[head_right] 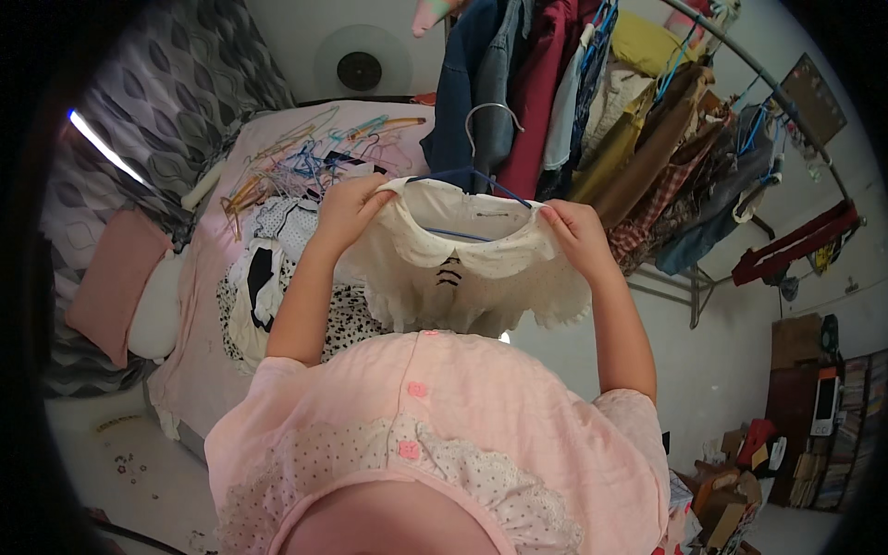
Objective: The person takes clothing items from a pile on a bed, places each one on a plastic hanger, and hangs them onto a metal clothing rack.
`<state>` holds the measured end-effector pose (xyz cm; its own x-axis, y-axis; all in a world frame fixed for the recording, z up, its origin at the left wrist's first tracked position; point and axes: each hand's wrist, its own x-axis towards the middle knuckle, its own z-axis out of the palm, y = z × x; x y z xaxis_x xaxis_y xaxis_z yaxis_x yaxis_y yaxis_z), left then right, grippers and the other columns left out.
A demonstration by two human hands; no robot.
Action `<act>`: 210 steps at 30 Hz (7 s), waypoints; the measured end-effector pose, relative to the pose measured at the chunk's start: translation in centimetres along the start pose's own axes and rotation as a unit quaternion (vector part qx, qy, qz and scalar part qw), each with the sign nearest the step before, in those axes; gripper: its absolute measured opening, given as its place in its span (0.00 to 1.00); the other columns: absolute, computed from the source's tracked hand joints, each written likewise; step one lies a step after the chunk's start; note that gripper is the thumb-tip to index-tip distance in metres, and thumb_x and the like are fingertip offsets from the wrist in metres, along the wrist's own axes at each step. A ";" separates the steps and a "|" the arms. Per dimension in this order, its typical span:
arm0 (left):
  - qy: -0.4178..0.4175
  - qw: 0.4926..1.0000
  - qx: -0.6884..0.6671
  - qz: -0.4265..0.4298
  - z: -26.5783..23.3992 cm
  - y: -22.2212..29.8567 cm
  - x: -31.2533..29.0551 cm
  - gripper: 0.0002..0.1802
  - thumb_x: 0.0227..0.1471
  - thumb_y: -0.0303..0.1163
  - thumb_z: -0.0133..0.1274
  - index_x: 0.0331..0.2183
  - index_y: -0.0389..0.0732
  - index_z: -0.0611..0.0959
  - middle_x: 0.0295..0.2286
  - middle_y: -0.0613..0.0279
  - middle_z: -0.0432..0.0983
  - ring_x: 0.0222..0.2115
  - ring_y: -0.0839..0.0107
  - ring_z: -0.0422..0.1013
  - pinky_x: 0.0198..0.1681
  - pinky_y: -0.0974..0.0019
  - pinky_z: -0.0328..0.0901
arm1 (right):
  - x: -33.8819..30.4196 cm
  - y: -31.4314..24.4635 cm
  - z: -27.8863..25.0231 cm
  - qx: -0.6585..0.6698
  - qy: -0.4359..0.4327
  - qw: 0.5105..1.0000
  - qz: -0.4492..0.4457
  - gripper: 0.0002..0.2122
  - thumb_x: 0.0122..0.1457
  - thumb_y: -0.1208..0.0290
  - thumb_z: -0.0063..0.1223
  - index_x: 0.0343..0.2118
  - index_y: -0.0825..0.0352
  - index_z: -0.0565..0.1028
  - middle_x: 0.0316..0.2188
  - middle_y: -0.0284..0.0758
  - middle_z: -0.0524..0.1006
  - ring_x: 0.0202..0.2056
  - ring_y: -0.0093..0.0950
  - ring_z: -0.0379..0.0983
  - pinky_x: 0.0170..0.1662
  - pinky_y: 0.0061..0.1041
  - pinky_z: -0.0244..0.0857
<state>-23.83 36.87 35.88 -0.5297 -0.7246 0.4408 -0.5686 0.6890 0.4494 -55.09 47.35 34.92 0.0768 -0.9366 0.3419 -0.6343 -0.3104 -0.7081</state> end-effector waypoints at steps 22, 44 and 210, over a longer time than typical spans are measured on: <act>0.095 0.994 0.035 -0.038 2.0 -1.9 -0.8 0.13 0.47 0.44 0.47 0.25 0.45 0.78 0.18 0.58 0.72 0.21 0.59 0.69 0.23 0.63 0.61 | 0.0 -1.4 -1.9 0.079 -0.041 0.993 0.077 0.11 0.55 0.69 0.45 0.36 0.71 0.71 0.29 0.33 0.73 0.31 0.21 0.67 0.37 0.20 0.60; 0.136 0.991 0.009 -0.009 3.3 -5.4 -3.4 0.13 0.43 0.42 0.51 0.21 0.43 0.76 0.16 0.58 0.70 0.19 0.59 0.68 0.21 0.62 0.59 | -3.7 5.3 -1.0 0.296 -0.158 0.914 0.228 0.13 0.54 0.63 0.48 0.31 0.70 0.74 0.27 0.24 0.72 0.30 0.13 0.64 0.35 0.15 0.58; 0.185 0.968 -0.136 -0.103 1.1 -5.2 0.8 0.10 0.44 0.35 0.52 0.32 0.45 0.79 0.21 0.60 0.74 0.22 0.68 0.70 0.27 0.71 0.62 | -7.3 16.5 9.5 0.208 0.067 0.925 0.310 0.27 0.40 0.70 0.63 0.45 0.71 0.65 0.41 0.34 0.70 0.42 0.26 0.65 0.44 0.23 0.60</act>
<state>-21.96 32.70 33.04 -0.1322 -0.8278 0.5452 -0.4253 0.5442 0.7231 -58.81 47.52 14.85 -0.3157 -0.9358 -0.1566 -0.1707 0.2184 -0.9608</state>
